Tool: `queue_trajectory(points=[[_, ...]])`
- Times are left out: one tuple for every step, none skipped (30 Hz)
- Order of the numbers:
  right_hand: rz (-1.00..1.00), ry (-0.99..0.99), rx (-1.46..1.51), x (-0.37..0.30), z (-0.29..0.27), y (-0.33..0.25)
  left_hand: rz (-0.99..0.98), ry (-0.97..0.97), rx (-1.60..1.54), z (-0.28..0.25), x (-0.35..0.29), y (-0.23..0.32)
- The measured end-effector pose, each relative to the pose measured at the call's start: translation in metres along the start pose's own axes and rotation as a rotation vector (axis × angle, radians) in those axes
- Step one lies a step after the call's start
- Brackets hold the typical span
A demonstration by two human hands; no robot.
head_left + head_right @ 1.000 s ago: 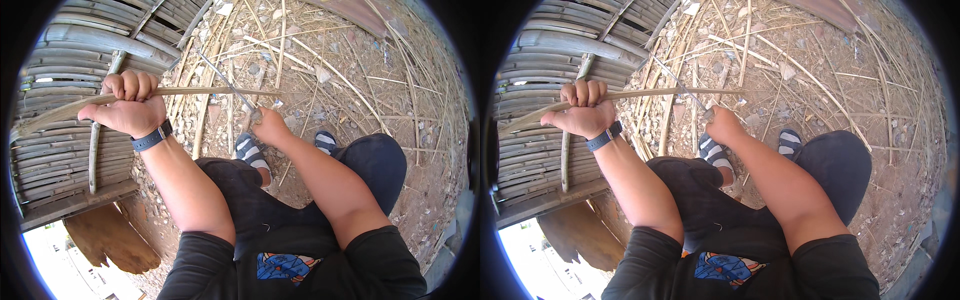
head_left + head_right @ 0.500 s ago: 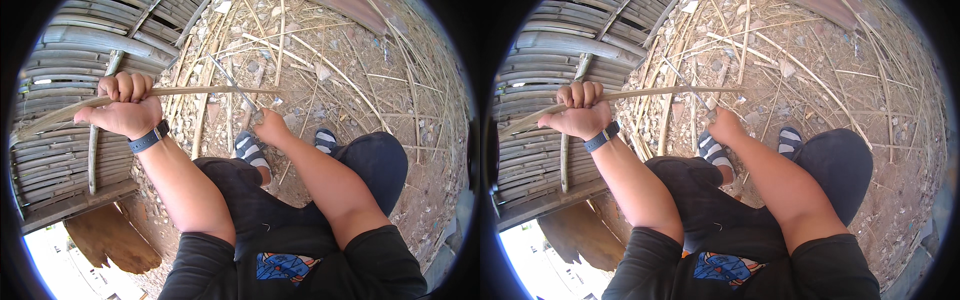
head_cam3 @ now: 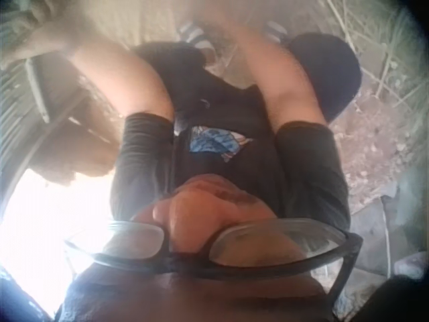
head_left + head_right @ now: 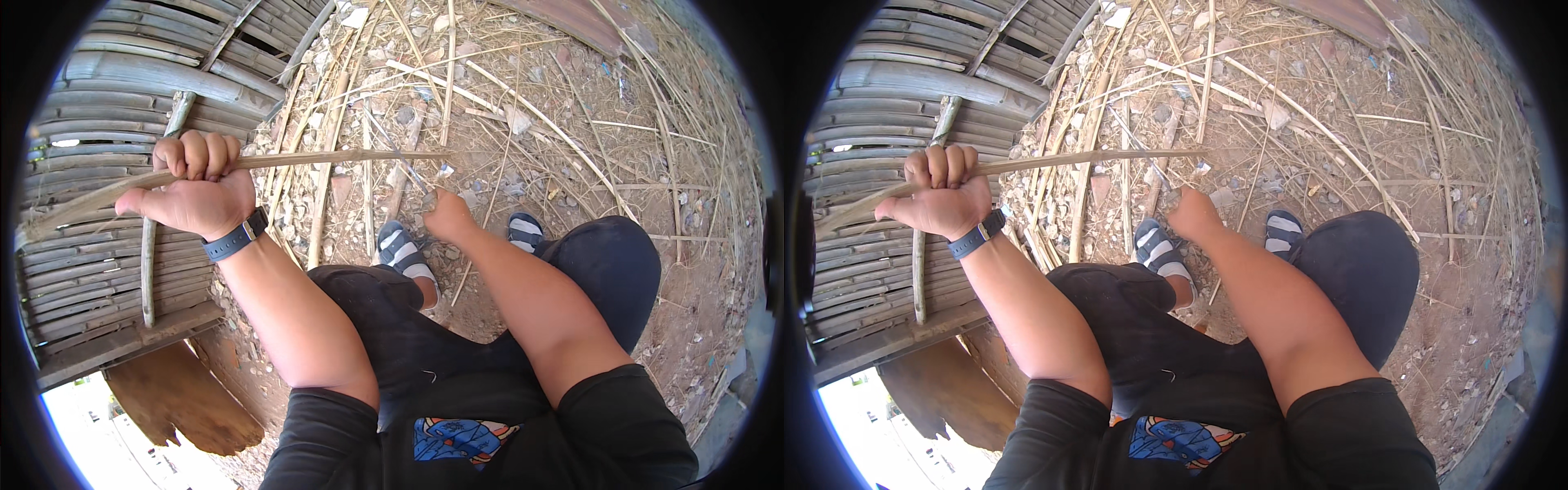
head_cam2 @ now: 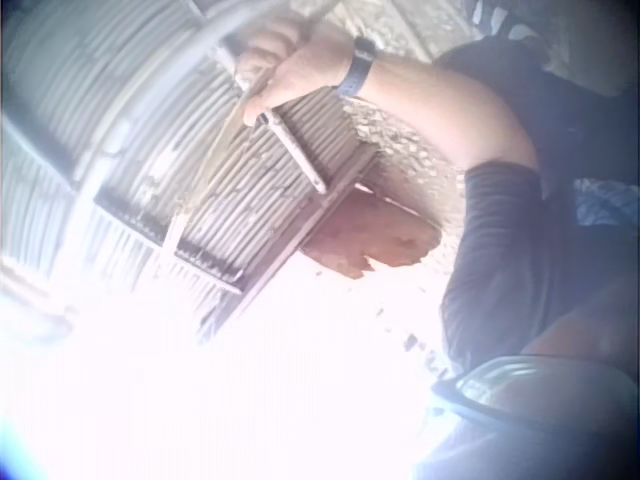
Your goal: The person splits long bamboo sticks into thin strips using a machete. They hold the bamboo with one hand and repeatedly strike it with the machete to separate the strips, then gather and reposition the pieces on the ground.
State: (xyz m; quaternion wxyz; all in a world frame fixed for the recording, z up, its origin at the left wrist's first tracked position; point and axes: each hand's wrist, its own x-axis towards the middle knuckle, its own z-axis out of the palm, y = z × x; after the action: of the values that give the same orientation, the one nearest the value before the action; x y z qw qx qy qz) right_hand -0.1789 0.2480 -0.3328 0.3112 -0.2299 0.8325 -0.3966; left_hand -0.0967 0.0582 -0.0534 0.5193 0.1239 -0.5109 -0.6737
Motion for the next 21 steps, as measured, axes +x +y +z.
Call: queue_trajectory(points=[[0.045, -0.022, -0.065, 0.002, -0.002, 0.0, 0.006, 0.048, -0.025, -0.002, 0.0, 0.0], [0.076, -0.03, -0.008, 0.001, 0.0, -0.003, 0.006, 0.029, -0.015, -0.002, 0.004, 0.001], [0.101, -0.049, 0.039, -0.008, -0.005, -0.022, 0.012, 0.026, -0.005, -0.007, 0.006, 0.002], [0.128, -0.062, 0.083, -0.016, -0.009, -0.039, 0.017, 0.021, -0.002, -0.009, 0.007, 0.001], [0.101, -0.036, 0.061, -0.024, -0.008, -0.049, 0.026, 0.027, 0.001, -0.005, 0.006, -0.001], [0.056, -0.038, 0.098, -0.031, -0.011, -0.063, 0.03, 0.035, 0.01, 0.0, 0.005, -0.002], [0.01, -0.048, 0.137, -0.039, -0.013, -0.081, 0.036, 0.047, 0.025, 0.002, 0.004, -0.001], [-0.038, -0.06, 0.177, -0.043, -0.014, -0.087, 0.031, 0.032, 0.018, 0.002, 0.003, -0.001], [-0.091, -0.081, 0.188, -0.043, -0.012, -0.084, 0.026, 0.016, 0.013, 0.0, 0.003, 0.001], [-0.145, -0.105, 0.199, -0.04, -0.011, -0.079, 0.023, 0.002, 0.01, -0.003, 0.003, 0.002], [-0.2, -0.13, 0.21, -0.039, -0.009, -0.072, 0.007, -0.048, -0.009, -0.008, 0.004, 0.002], [-0.173, -0.146, 0.214, -0.038, -0.004, -0.057, 0.015, 0.035, 0.021, -0.012, 0.004, 0.002], [-0.158, -0.147, 0.223, -0.03, 0.006, -0.039, 0.032, 0.102, 0.044, -0.016, 0.009, 0.0], [-0.142, -0.154, 0.229, -0.024, 0.016, -0.027, 0.051, 0.176, 0.069, -0.023, 0.015, -0.002], [-0.197, -0.119, 0.154, -0.024, 0.024, -0.028, 0.038, 0.258, 0.044, -0.035, 0.022, -0.002], [-0.187, -0.119, 0.135, -0.025, 0.023, -0.033, 0.044, 0.263, 0.042, -0.041, 0.022, -0.003], [-0.176, -0.118, 0.116, -0.029, 0.021, -0.036, 0.048, 0.266, 0.04, -0.046, 0.022, -0.005], [-0.165, -0.113, 0.104, -0.034, 0.017, -0.044, 0.052, 0.262, 0.039, -0.046, 0.025, -0.002], [-0.142, -0.121, 0.123, -0.043, 0.009, -0.06, 0.054, 0.246, 0.03, -0.043, 0.02, 0.0], [-0.189, -0.141, 0.142, -0.047, 0.0, -0.077, 0.072, 0.227, 0.046, -0.039, 0.019, 0.001], [-0.226, -0.157, 0.157, -0.051, -0.01, -0.093, 0.08, 0.209, 0.056, -0.031, 0.016, 0.0]])
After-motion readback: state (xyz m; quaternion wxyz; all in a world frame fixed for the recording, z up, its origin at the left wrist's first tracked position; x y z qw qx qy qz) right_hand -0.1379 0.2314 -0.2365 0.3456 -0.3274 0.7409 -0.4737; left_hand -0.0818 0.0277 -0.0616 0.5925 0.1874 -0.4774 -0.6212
